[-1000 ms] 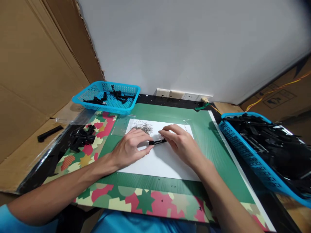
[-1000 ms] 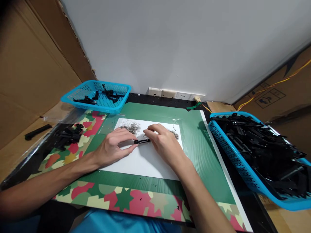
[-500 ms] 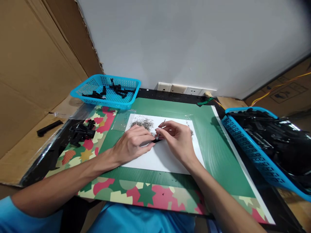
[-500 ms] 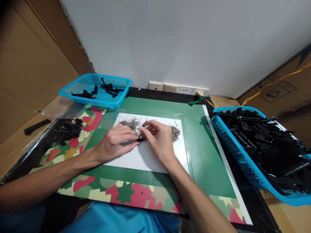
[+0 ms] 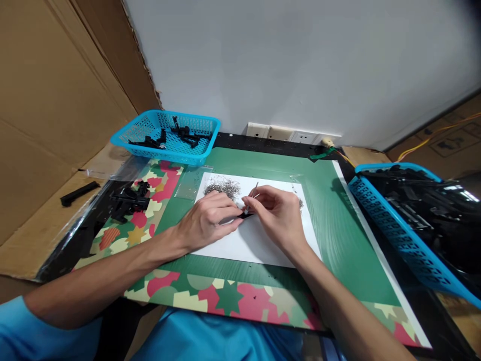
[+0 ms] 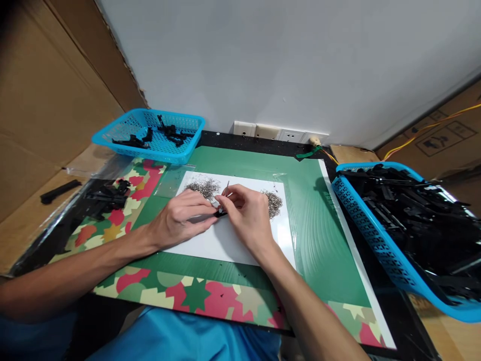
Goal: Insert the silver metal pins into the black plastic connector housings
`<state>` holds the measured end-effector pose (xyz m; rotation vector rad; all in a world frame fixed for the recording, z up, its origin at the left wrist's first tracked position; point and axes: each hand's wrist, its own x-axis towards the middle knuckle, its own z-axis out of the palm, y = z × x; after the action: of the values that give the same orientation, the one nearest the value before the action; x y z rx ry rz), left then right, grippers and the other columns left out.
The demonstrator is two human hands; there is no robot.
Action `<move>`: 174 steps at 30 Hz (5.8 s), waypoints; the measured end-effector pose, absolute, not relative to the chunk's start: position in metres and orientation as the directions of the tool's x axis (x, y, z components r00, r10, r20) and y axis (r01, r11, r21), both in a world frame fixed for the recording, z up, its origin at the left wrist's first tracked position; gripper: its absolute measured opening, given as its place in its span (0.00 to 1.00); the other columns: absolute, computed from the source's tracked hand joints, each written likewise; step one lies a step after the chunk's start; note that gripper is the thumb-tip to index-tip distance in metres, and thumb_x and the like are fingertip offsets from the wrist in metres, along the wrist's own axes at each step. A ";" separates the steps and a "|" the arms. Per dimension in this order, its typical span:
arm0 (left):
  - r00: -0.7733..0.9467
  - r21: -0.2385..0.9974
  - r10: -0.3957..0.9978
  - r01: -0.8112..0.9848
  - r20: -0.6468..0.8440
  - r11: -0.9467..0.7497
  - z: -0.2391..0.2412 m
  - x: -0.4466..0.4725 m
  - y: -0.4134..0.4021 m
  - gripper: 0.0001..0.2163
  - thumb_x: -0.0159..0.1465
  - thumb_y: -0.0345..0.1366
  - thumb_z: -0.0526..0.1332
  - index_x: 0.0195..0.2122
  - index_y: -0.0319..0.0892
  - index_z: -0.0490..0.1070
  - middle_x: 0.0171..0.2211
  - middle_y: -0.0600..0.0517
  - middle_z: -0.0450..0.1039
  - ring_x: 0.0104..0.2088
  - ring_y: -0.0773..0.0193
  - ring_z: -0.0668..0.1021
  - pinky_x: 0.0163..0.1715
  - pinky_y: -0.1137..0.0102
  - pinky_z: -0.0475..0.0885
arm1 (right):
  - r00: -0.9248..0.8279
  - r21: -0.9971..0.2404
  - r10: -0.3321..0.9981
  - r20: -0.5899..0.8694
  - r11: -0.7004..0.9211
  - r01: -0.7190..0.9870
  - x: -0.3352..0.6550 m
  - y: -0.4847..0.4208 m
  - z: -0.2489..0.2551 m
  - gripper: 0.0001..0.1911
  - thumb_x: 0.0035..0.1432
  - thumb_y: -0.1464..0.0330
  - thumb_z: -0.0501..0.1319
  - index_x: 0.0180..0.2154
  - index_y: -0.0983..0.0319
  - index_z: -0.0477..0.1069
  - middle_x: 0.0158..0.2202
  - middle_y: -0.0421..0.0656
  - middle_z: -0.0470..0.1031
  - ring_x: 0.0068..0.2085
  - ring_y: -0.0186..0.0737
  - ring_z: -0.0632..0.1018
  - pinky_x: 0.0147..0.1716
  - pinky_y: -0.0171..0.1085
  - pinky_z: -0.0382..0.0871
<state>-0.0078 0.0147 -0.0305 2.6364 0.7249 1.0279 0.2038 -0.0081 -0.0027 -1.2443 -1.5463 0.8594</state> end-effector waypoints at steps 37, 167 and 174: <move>0.634 0.339 0.507 0.378 0.584 -0.862 -0.033 -0.008 0.015 0.03 0.70 0.31 0.66 0.42 0.40 0.80 0.39 0.47 0.83 0.38 0.59 0.80 0.40 0.62 0.70 | 0.009 -0.859 0.944 0.329 0.295 0.418 0.200 -0.015 0.000 0.11 0.63 0.59 0.71 0.34 0.59 0.77 0.30 0.41 0.84 0.29 0.39 0.83 0.31 0.37 0.78; 0.725 0.920 0.675 -0.160 -0.137 0.359 -0.006 0.005 0.003 0.17 0.71 0.52 0.64 0.45 0.43 0.67 0.29 0.60 0.51 0.23 0.72 0.54 0.23 0.73 0.48 | -0.326 -0.974 0.921 0.214 0.229 0.005 0.213 -0.015 0.008 0.10 0.68 0.60 0.67 0.38 0.59 0.73 0.33 0.38 0.66 0.32 0.36 0.63 0.35 0.37 0.61; 0.702 0.911 0.696 -0.178 -0.148 0.372 -0.005 0.007 0.002 0.18 0.70 0.53 0.65 0.42 0.43 0.66 0.28 0.60 0.51 0.23 0.73 0.55 0.22 0.74 0.50 | -0.313 -0.982 0.934 0.173 0.188 0.017 0.215 -0.016 0.009 0.10 0.68 0.60 0.67 0.40 0.59 0.73 0.33 0.38 0.66 0.33 0.36 0.63 0.35 0.37 0.61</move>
<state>0.0071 0.0021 -0.0047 1.0489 0.5758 0.6013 0.2151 -0.0157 0.0092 -0.9378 -1.5535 1.2685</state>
